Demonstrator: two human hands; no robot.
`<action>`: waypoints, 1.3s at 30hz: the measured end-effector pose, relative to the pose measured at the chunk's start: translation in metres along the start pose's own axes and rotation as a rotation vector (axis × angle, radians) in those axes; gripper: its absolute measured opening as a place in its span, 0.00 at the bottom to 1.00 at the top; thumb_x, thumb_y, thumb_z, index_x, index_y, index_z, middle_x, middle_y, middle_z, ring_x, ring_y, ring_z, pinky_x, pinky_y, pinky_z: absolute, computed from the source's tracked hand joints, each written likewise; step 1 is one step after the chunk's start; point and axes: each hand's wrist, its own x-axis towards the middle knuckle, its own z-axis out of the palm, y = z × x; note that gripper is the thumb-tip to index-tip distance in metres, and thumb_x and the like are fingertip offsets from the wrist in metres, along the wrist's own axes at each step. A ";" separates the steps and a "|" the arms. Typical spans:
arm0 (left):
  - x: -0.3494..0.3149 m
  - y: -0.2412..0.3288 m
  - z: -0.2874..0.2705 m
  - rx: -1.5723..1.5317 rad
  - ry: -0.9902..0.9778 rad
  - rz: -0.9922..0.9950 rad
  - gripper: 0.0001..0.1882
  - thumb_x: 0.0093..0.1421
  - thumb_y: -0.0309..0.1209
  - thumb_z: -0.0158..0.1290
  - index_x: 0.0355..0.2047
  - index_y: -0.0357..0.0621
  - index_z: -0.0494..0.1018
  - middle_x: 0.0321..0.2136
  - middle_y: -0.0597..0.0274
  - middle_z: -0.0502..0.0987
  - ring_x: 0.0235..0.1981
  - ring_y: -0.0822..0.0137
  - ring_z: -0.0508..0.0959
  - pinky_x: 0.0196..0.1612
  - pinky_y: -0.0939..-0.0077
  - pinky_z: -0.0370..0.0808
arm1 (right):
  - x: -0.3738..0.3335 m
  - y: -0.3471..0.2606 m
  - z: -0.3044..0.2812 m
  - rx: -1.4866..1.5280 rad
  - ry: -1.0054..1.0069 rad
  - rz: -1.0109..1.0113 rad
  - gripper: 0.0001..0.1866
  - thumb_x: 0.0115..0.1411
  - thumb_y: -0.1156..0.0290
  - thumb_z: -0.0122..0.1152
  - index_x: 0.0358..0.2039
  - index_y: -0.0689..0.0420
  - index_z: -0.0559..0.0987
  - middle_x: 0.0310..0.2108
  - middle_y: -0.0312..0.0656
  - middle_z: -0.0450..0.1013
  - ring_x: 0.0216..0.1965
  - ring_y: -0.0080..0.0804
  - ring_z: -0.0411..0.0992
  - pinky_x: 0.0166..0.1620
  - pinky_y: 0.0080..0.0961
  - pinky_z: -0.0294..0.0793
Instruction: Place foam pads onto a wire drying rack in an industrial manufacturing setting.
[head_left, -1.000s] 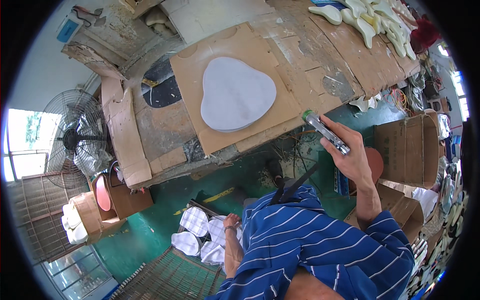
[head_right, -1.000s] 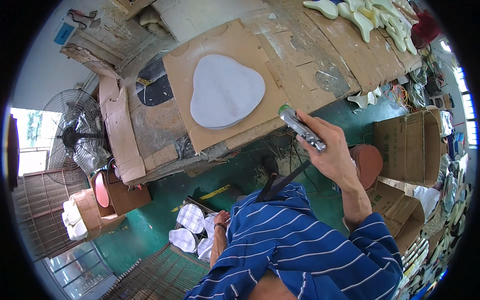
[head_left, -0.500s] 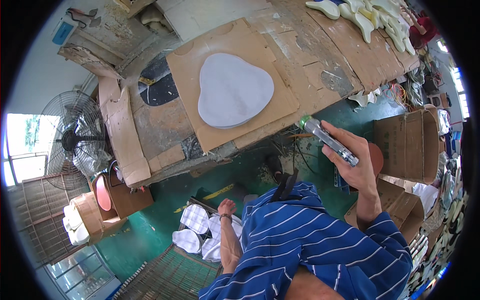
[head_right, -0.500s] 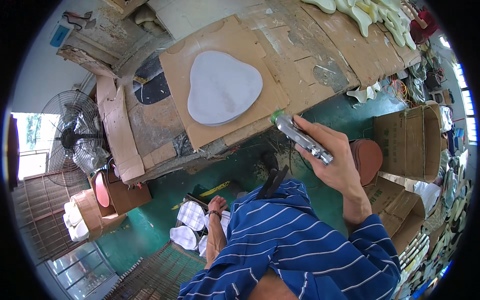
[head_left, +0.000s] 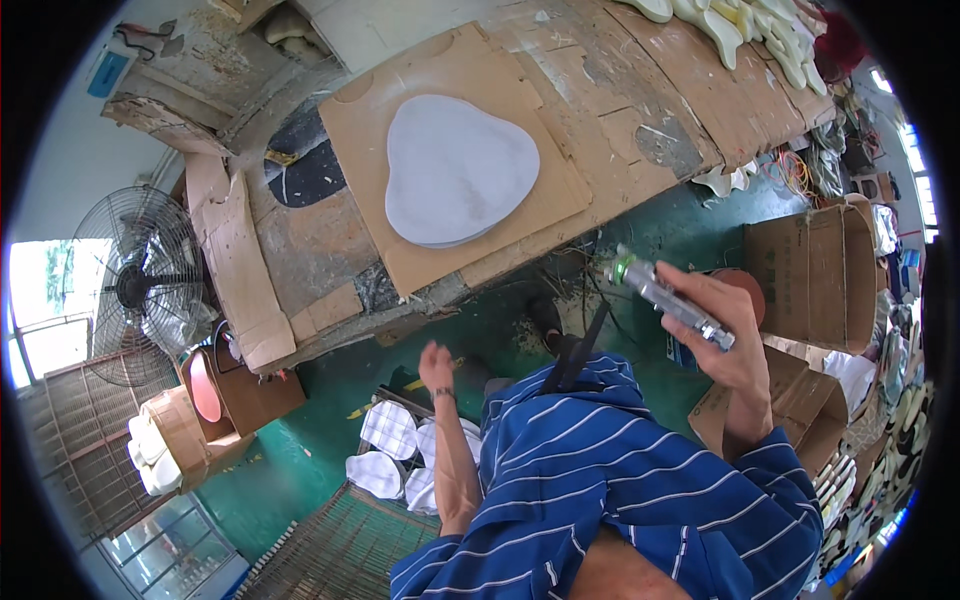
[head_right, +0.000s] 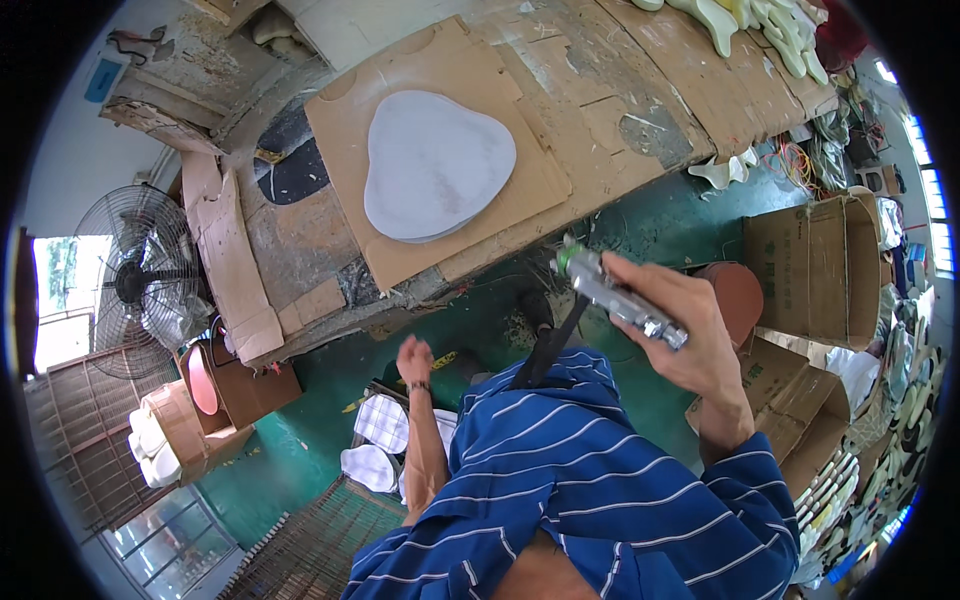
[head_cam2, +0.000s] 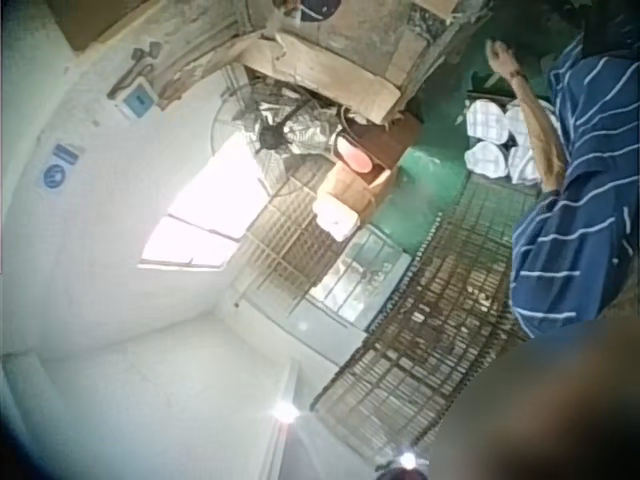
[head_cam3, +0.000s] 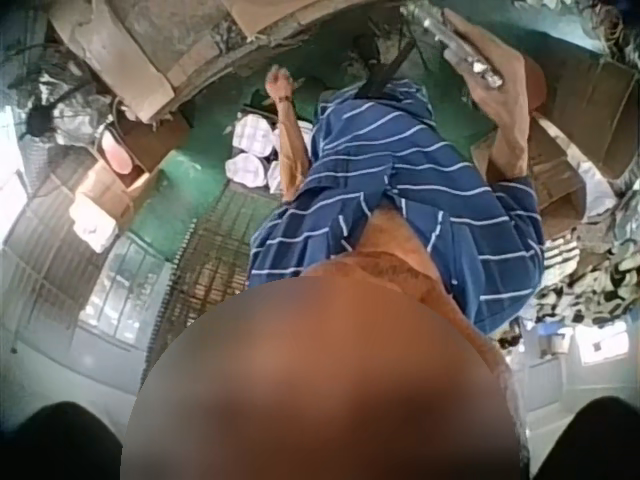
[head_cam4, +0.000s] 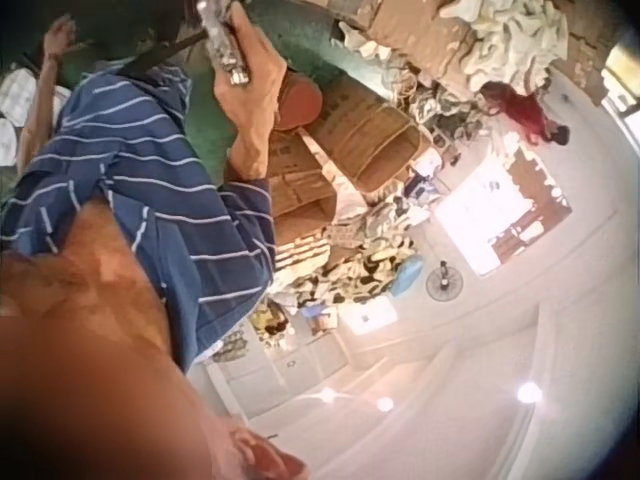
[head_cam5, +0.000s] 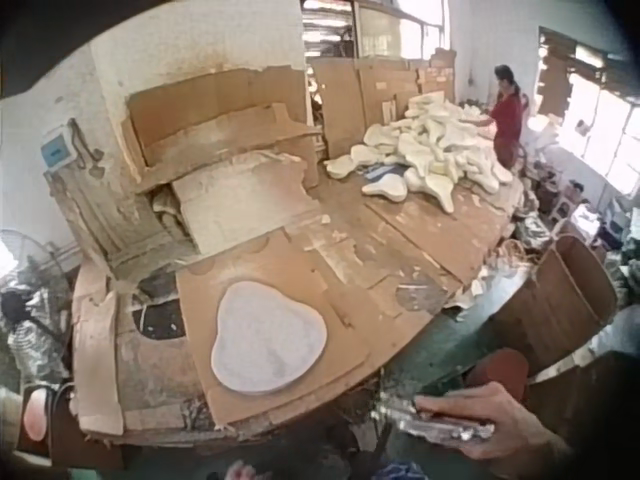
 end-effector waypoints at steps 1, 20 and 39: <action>0.019 0.020 0.017 0.019 0.024 0.101 0.19 0.62 0.27 0.58 0.54 0.42 0.74 0.34 0.62 0.80 0.29 0.72 0.77 0.28 0.76 0.76 | 0.001 0.001 0.001 -0.003 0.072 0.017 0.29 0.51 0.83 0.67 0.56 0.62 0.76 0.37 0.50 0.78 0.34 0.41 0.77 0.38 0.27 0.74; 0.112 0.219 0.144 0.723 0.349 0.435 0.23 0.52 0.36 0.65 0.50 0.54 0.79 0.43 0.50 0.73 0.48 0.49 0.75 0.51 0.57 0.73 | -0.018 0.009 -0.017 0.056 -0.050 0.118 0.33 0.49 0.86 0.64 0.59 0.61 0.75 0.38 0.53 0.78 0.37 0.43 0.78 0.41 0.27 0.75; 0.147 0.217 0.180 -0.616 0.301 -0.109 0.14 0.57 0.26 0.58 0.45 0.45 0.78 0.39 0.50 0.79 0.32 0.56 0.82 0.31 0.61 0.79 | -0.034 0.034 -0.030 0.075 0.154 0.219 0.30 0.50 0.85 0.67 0.57 0.63 0.76 0.35 0.50 0.77 0.33 0.37 0.76 0.37 0.23 0.71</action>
